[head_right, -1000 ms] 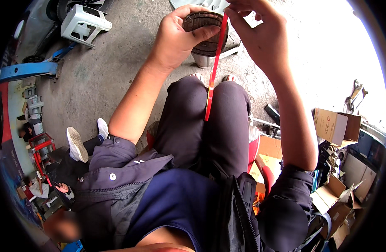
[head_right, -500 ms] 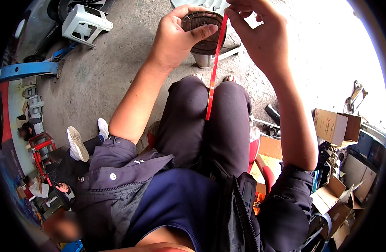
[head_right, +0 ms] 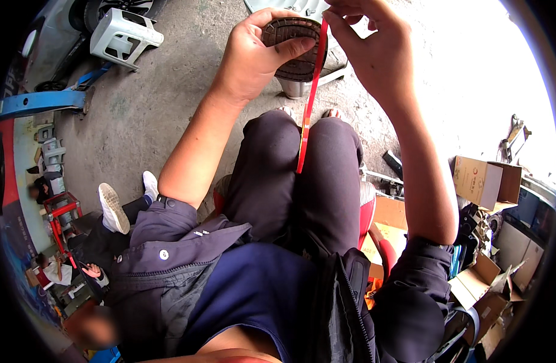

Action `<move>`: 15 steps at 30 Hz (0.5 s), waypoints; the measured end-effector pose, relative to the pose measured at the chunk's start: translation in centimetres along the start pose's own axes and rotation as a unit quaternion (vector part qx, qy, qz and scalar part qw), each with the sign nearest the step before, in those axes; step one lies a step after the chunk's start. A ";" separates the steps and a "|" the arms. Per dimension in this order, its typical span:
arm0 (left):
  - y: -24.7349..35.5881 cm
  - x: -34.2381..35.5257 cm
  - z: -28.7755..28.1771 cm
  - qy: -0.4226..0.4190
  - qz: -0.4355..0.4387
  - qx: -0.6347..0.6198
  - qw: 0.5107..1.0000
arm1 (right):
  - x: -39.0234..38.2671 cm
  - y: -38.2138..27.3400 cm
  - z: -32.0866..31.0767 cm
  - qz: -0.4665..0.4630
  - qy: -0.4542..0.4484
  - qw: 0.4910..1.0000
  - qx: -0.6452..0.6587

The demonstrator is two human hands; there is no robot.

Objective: The person holds a circular metal car part and uses a small metal tool to scrape and clean its surface. They then apply red tape around the edge of the part.

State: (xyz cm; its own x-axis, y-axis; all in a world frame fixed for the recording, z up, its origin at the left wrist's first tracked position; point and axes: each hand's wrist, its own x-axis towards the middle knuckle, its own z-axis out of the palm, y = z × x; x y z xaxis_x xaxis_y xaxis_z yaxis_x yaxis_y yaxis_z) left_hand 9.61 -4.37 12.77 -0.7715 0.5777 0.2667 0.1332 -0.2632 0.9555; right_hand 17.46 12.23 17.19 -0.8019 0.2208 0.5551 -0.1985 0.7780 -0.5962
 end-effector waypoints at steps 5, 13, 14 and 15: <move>1.1 -0.5 0.6 -0.013 -0.055 -0.063 0.996 | -0.2 0.6 0.1 0.006 -0.002 1.000 0.002; 1.4 -1.0 1.1 -0.031 -0.076 -0.117 0.990 | 0.3 3.6 1.0 0.004 0.049 0.997 0.063; 1.3 -0.9 1.1 -0.022 -0.071 -0.100 0.992 | -0.2 4.8 1.1 0.049 0.025 0.994 0.097; 0.9 -0.9 0.8 -0.010 -0.066 -0.081 0.994 | -0.5 4.9 1.7 0.091 0.047 0.964 0.245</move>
State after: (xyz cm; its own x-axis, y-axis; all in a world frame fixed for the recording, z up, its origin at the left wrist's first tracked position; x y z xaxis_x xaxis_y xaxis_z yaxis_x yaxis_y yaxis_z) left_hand 10.90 -4.54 13.46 -0.7625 0.6305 0.1447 -0.0719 -0.3049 0.9497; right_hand 15.91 14.94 13.00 -0.7981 0.3975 0.4528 -0.3207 0.3560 -0.8777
